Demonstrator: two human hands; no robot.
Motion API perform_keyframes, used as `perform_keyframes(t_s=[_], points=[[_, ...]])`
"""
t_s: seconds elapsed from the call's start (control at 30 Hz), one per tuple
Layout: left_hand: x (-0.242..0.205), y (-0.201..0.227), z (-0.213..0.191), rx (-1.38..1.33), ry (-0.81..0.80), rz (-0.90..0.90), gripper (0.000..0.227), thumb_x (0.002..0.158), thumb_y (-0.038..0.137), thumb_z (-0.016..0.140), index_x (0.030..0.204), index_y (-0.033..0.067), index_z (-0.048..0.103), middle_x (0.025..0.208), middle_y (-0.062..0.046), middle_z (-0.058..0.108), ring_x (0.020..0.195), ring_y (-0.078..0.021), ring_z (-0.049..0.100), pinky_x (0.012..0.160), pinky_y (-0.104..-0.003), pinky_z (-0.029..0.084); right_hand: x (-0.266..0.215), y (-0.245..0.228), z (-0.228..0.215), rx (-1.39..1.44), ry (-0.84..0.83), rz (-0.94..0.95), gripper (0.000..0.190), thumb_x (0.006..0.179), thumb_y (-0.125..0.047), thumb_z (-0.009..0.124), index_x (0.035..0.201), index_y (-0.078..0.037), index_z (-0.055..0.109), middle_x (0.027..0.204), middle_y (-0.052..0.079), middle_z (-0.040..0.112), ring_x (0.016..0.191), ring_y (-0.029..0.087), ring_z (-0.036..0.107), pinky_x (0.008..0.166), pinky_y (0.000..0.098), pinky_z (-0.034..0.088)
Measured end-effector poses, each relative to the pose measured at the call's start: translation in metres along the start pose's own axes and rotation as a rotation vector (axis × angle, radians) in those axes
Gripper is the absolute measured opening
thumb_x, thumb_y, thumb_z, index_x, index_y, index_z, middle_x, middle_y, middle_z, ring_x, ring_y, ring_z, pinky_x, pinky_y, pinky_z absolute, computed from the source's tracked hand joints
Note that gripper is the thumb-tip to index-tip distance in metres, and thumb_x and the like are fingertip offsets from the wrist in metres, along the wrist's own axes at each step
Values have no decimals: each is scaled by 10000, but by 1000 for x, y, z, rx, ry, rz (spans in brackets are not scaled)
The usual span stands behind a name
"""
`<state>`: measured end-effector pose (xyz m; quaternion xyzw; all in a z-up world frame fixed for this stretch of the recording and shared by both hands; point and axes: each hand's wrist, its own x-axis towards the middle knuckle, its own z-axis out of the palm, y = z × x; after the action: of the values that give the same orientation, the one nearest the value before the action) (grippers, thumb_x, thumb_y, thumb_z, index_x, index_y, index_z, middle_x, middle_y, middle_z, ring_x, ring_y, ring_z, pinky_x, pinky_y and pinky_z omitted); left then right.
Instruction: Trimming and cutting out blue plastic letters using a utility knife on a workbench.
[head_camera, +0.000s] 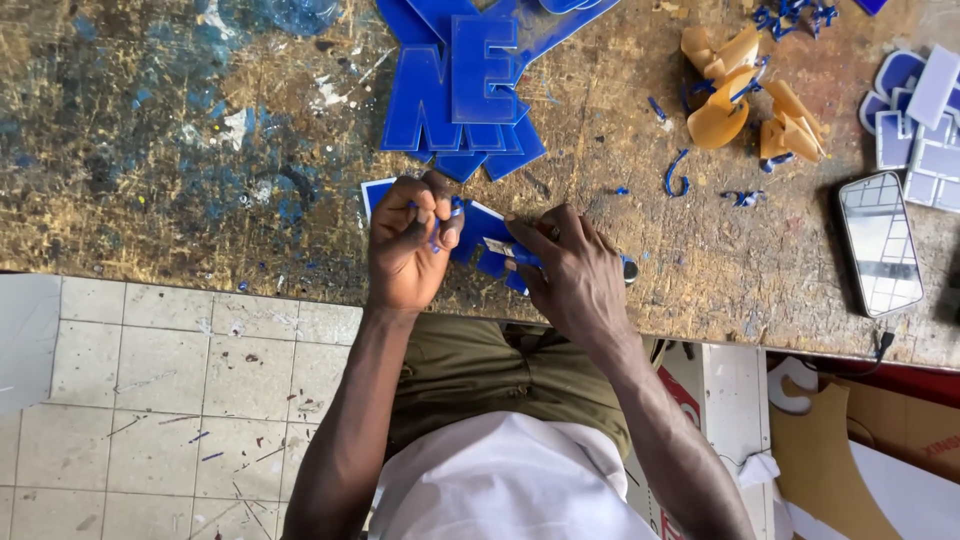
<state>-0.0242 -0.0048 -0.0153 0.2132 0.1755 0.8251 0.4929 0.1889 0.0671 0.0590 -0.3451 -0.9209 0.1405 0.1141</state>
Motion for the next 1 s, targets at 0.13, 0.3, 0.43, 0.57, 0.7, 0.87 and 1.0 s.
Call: perform_keyframes(t_s=[0.13, 0.3, 0.43, 0.57, 0.7, 0.87, 1.0], points=[[0, 26, 18, 271, -35, 37, 95, 1125, 49, 685, 1174, -7, 628, 1049, -204, 627, 834, -236, 701, 760, -322, 613, -3, -1, -2, -22, 4, 4, 396, 929, -207, 834, 1321, -263, 824, 1140, 95, 603, 943, 305, 716, 720, 480, 648], [5, 44, 42, 902, -42, 58, 193, 1205, 137, 613, 1264, 5, 740, 993, -158, 744, 887, -189, 718, 816, -315, 583, -16, -1, -8, -16, 50, 119, 310, 1030, -296, 787, 1329, -222, 827, 1016, 84, 636, 790, 295, 742, 612, 443, 628], [12, 36, 61, 1023, -124, 116, 199, 1178, 83, 650, 1294, 80, 811, 1064, -102, 686, 900, -155, 613, 800, -312, 518, -32, 22, -6, 32, 89, 156, 376, 1063, -415, 785, 1362, -188, 812, 937, 53, 680, 687, 288, 761, 540, 445, 602], [17, 11, 70, 943, -210, 48, 191, 1143, 25, 701, 1282, 53, 830, 1041, -120, 706, 899, -164, 657, 803, -324, 590, -38, 29, -26, 405, 231, 244, 402, 1042, -377, 853, 1348, -117, 830, 868, 116, 737, 716, 335, 769, 571, 446, 563], [28, -18, 96, 863, -228, -80, 153, 1081, -26, 760, 1221, -22, 821, 959, -181, 801, 871, -206, 817, 778, -335, 709, -45, 38, -37, 646, 462, 319, 327, 1046, -258, 886, 1281, -35, 838, 820, 188, 761, 745, 320, 802, 655, 409, 593], [56, -61, 123, 864, -364, -90, 213, 1099, -79, 651, 1241, -56, 809, 999, -249, 813, 954, -284, 837, 814, -412, 722, -63, 71, -19, 622, 718, 304, 298, 1074, -194, 877, 1304, -10, 836, 831, 142, 753, 749, 231, 770, 694, 354, 593], [75, -88, 138, 969, -539, -91, 299, 1067, -127, 558, 1125, -28, 834, 988, -209, 793, 961, -305, 838, 789, -426, 722, -71, 91, -7, 648, 913, 273, 277, 1078, -84, 824, 1305, 69, 783, 825, 124, 758, 705, 203, 757, 652, 330, 579]])
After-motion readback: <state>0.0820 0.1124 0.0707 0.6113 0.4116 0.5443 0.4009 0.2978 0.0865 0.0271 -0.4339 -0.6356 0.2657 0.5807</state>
